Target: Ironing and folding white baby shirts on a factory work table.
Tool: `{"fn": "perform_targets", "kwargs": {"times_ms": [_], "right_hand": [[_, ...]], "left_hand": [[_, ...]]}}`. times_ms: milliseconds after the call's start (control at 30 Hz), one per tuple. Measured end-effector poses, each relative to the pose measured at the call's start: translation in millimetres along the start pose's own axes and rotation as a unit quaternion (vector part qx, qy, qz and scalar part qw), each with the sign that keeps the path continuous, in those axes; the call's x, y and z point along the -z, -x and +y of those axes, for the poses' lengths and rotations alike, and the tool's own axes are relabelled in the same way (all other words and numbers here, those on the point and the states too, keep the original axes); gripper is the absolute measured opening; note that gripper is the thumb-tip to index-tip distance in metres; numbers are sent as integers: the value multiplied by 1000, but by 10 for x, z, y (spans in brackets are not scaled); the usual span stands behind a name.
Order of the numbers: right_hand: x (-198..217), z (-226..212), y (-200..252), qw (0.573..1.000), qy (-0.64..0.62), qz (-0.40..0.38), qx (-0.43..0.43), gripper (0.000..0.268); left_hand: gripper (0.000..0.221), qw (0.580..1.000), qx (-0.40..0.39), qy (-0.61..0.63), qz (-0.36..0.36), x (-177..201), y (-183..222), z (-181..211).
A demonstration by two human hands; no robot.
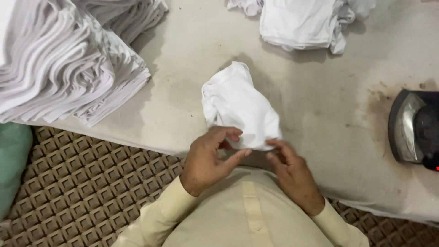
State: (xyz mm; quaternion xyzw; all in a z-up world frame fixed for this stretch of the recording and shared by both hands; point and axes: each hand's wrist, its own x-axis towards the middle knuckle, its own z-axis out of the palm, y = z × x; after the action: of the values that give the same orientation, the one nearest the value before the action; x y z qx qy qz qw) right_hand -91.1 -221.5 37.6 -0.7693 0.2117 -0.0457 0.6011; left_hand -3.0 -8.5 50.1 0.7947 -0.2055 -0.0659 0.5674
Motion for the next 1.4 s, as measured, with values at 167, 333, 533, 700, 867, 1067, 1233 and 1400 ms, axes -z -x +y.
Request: {"fn": "perform_targets", "kwargs": {"times_ms": [167, 333, 533, 700, 867, 1067, 1233, 1400], "right_hand": [[151, 532, 39, 962, 268, -55, -25, 35], [-167, 626, -268, 929, 337, -71, 137, 32], [-235, 481, -95, 927, 323, -33, 185, 14], [-601, 241, 245, 954, 177, 33, 241, 11], [-695, 330, 320, 917, 272, -20, 290, 39], [-565, 268, 525, 949, 235, 80, 195, 30], [-558, 167, 688, 976, 211, 51, -5, 32], [-622, -9, 782, 957, 175, -44, -228, 25]], "left_hand": [[24, 981, 24, -167, -96, -53, 185, -571], [23, 938, -114, -318, -80, -105, 52, -853], [16, 941, -46, -278, -185, 268, 109, -730], [28, 986, 35, -108, -126, 352, 328, -432], [9, 983, 40, -129, -123, 535, 453, -351], [24, 997, 28, -63, 23, 701, 786, -695], [19, 990, 105, -66, 64, 710, 922, -639], [21, 993, 111, -43, -1, 645, 1021, -674]]}}
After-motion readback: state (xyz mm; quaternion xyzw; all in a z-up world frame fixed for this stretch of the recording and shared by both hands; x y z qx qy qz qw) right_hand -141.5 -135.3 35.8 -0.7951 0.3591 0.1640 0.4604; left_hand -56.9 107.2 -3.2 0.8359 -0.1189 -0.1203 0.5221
